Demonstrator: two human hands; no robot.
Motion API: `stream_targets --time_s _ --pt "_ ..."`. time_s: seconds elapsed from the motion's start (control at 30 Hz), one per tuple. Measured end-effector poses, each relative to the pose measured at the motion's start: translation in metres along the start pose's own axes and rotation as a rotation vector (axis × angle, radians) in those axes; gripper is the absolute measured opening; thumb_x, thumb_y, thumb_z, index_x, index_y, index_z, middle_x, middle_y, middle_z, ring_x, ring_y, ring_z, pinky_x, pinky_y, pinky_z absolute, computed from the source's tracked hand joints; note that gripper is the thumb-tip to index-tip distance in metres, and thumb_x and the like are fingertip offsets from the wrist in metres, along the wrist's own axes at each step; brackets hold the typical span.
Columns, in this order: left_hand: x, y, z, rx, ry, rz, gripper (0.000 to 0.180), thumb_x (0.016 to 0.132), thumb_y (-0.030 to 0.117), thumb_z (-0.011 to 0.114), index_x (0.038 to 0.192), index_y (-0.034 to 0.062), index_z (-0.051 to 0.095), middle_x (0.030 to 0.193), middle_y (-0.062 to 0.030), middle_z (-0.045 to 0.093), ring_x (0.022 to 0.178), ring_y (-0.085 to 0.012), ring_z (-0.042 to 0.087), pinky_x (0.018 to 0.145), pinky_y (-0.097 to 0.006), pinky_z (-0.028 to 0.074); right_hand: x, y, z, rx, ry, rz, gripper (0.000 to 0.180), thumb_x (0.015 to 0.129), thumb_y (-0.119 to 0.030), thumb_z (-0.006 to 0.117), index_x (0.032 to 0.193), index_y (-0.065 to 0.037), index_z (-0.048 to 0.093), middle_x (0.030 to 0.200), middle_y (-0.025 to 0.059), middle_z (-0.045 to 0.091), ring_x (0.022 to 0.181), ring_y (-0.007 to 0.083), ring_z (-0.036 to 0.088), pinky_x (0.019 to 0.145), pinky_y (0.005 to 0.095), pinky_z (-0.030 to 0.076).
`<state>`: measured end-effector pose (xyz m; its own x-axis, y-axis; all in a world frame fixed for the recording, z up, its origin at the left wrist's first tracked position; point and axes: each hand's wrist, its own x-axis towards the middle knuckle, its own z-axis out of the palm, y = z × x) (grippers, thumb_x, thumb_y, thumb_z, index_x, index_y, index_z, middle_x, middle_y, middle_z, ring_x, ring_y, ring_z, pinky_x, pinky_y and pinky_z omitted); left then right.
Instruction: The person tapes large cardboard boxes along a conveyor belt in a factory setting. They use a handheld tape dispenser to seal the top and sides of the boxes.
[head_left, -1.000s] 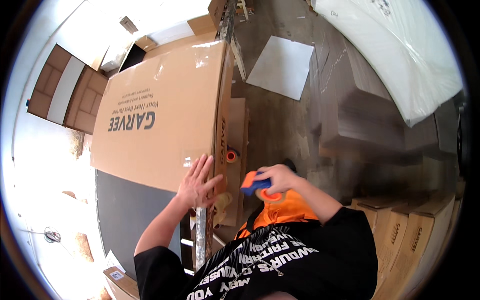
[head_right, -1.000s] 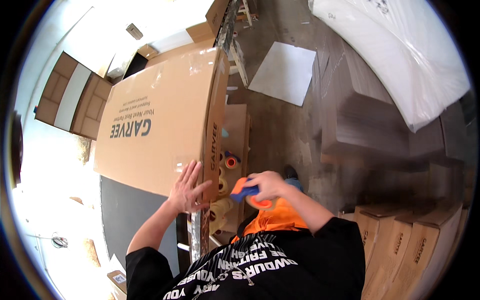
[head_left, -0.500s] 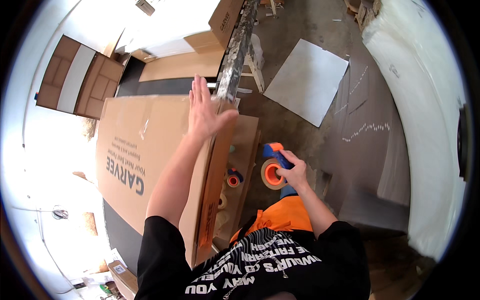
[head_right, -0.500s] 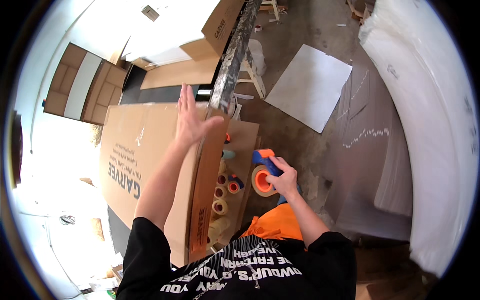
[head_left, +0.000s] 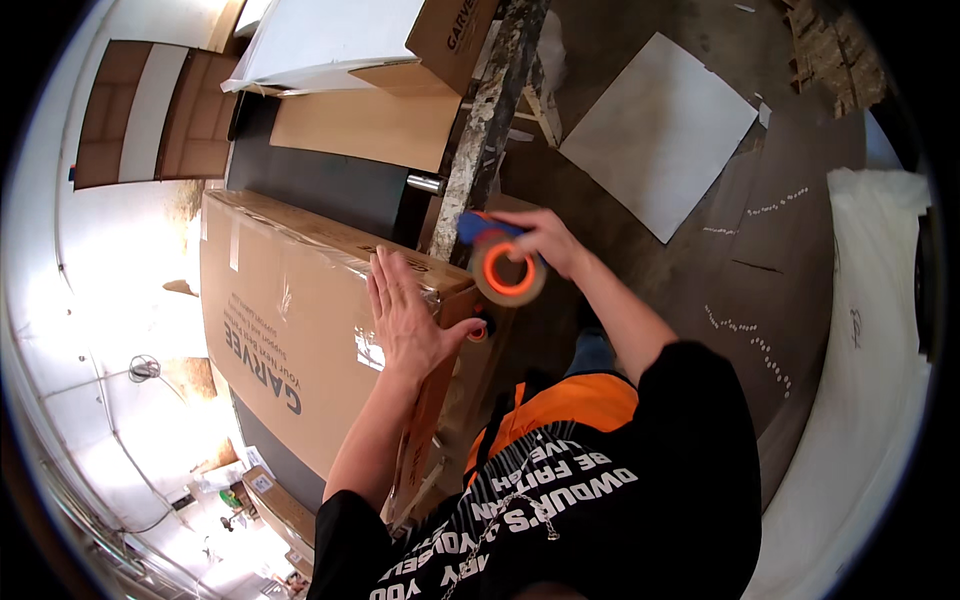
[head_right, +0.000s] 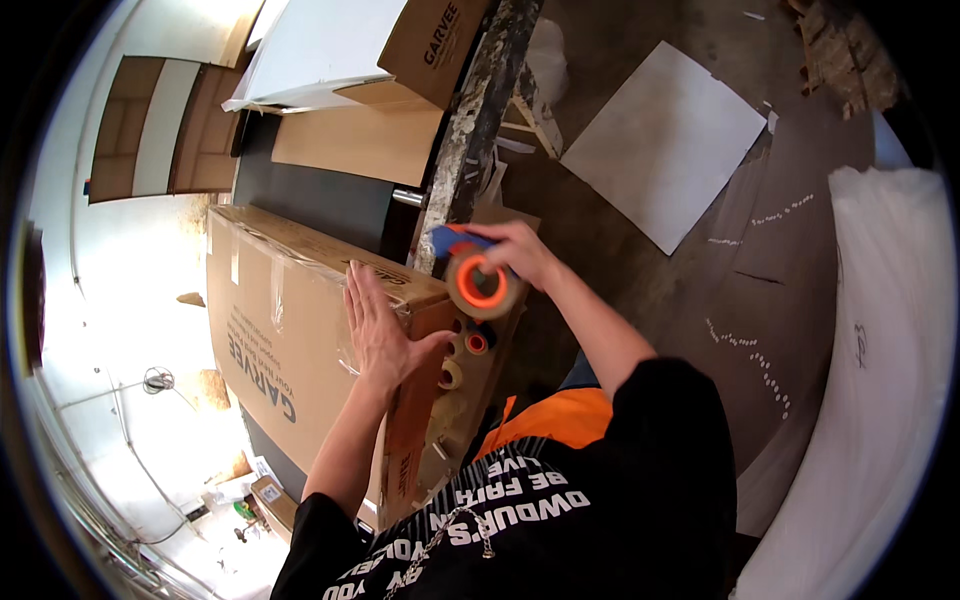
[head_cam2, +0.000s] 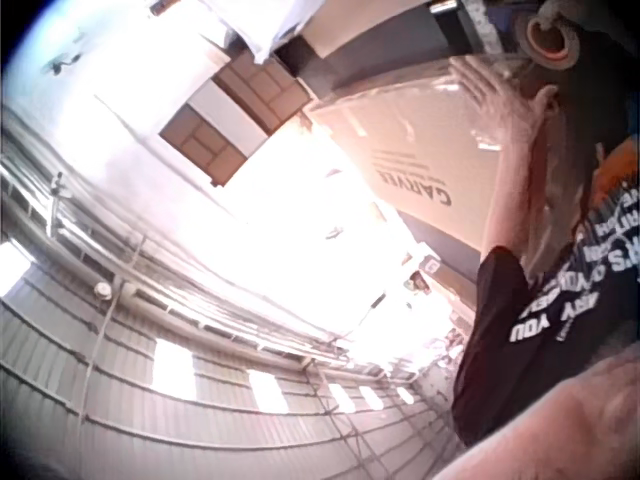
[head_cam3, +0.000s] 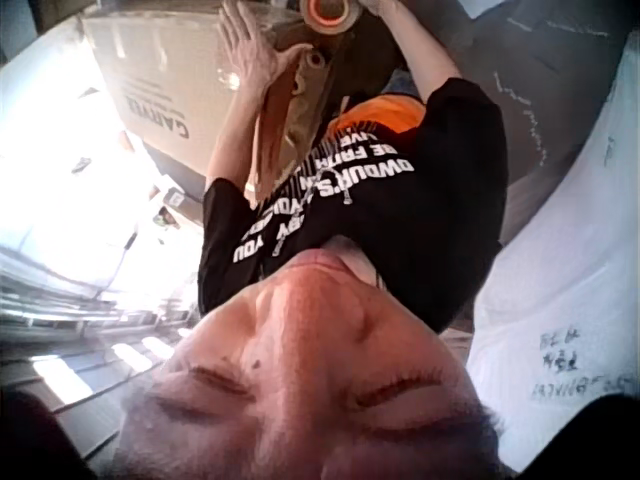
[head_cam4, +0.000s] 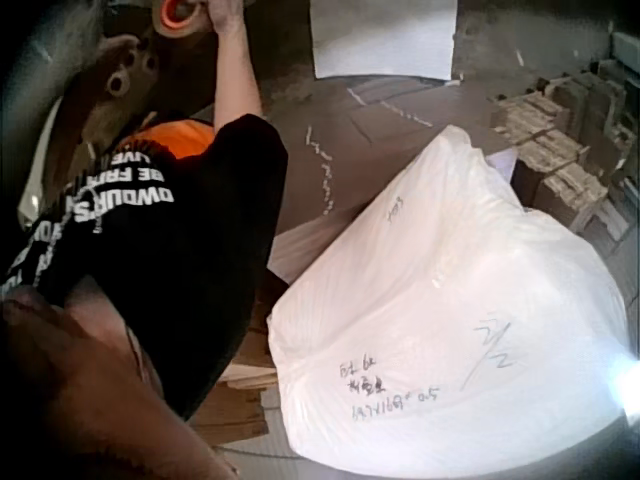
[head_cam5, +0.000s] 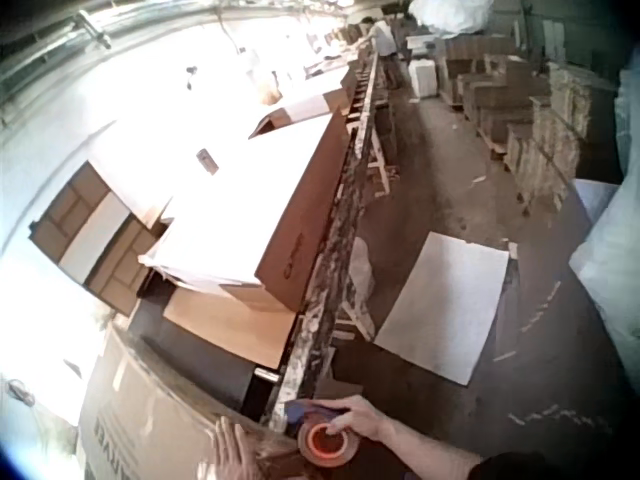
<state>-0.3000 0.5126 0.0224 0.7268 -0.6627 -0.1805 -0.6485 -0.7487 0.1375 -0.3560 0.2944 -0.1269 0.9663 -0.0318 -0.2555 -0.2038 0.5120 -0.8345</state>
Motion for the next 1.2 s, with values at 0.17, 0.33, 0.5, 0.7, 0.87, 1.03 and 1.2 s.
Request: stream_targets --time_s 0.17,0.33,0.5,0.7,0.87,1.03,1.2 --pt "0.009 -0.002 0.001 0.178 -0.010 0.047 0.139 0.059 0.076 0.072 0.148 -0.0109 0.011 0.154 -0.0326 0.016 0.146 -0.0448 0.012 0.120 -0.051 0.011 0.124 -0.061 0.018 -0.106 -0.335 0.159 0.060 0.059 0.000 0.063 0.119 0.000 0.069 0.084 0.0081 0.070 0.072 0.0101 0.064 0.069 0.0234 0.052" --pt "0.004 -0.008 0.004 0.134 0.062 0.082 0.129 0.067 0.081 0.060 0.147 -0.0109 0.016 0.153 -0.0314 0.022 0.145 -0.0449 0.017 0.118 -0.054 0.011 0.124 -0.032 0.029 -0.346 -0.789 0.386 0.063 0.052 -0.001 0.069 0.114 -0.007 0.073 0.081 0.0032 0.071 0.071 0.0078 0.060 0.066 0.0246 0.051" --pt "0.003 -0.010 0.000 0.104 0.012 0.057 0.104 0.076 0.073 0.060 0.141 -0.0059 0.039 0.149 -0.0182 0.039 0.143 -0.0421 0.023 0.117 -0.054 0.013 0.009 -0.023 -0.005 -0.259 -0.768 0.334 0.064 0.052 -0.005 0.071 0.115 -0.016 0.073 0.068 0.0008 0.065 0.060 0.0080 0.058 0.056 0.0255 0.049" --pt "0.002 -0.015 0.003 0.056 0.028 0.080 0.049 0.088 0.042 0.059 0.120 0.0051 0.060 0.126 -0.0099 0.057 0.138 -0.0409 0.032 0.117 -0.056 0.015 -0.020 -0.036 0.098 -1.150 -0.757 -0.027 0.035 0.058 -0.026 0.068 0.093 -0.021 0.076 0.078 0.0075 0.070 0.077 0.0265 0.068 0.068 0.0398 0.054" --pt "-0.006 -0.022 0.012 0.040 0.117 0.101 0.033 0.089 0.032 0.059 0.113 0.0100 0.063 0.120 -0.0053 0.061 0.134 -0.0359 0.039 0.116 -0.055 0.019 -0.063 0.051 0.163 -0.956 -0.994 -0.106 0.037 0.052 -0.016 0.069 0.089 -0.014 0.072 0.083 0.0117 0.069 0.085 0.0303 0.067 0.075 0.0423 0.053" --pt "-0.010 -0.024 0.015 -0.011 0.169 0.120 0.032 0.088 0.032 0.062 0.110 0.0100 0.064 0.118 -0.0060 0.061 0.132 -0.0367 0.040 0.116 -0.055 0.019 -0.098 0.024 0.042 -0.948 -0.515 0.110 0.060 0.057 -0.030 0.069 0.117 -0.022 0.069 0.107 0.0081 0.065 0.098 0.0331 0.064 0.081 0.0431 0.053" --pt "-0.008 -0.018 0.005 0.009 0.109 0.061 0.038 0.086 0.042 0.064 0.105 0.0095 0.065 0.118 -0.0074 0.061 0.131 -0.0372 0.040 0.116 -0.055 0.018 -0.127 -0.019 -0.056 -1.128 0.313 0.267 0.055 0.064 -0.032 0.070 0.118 -0.021 0.068 0.116 0.0078 0.062 0.103 0.0307 0.063 0.086 0.0408 0.052"
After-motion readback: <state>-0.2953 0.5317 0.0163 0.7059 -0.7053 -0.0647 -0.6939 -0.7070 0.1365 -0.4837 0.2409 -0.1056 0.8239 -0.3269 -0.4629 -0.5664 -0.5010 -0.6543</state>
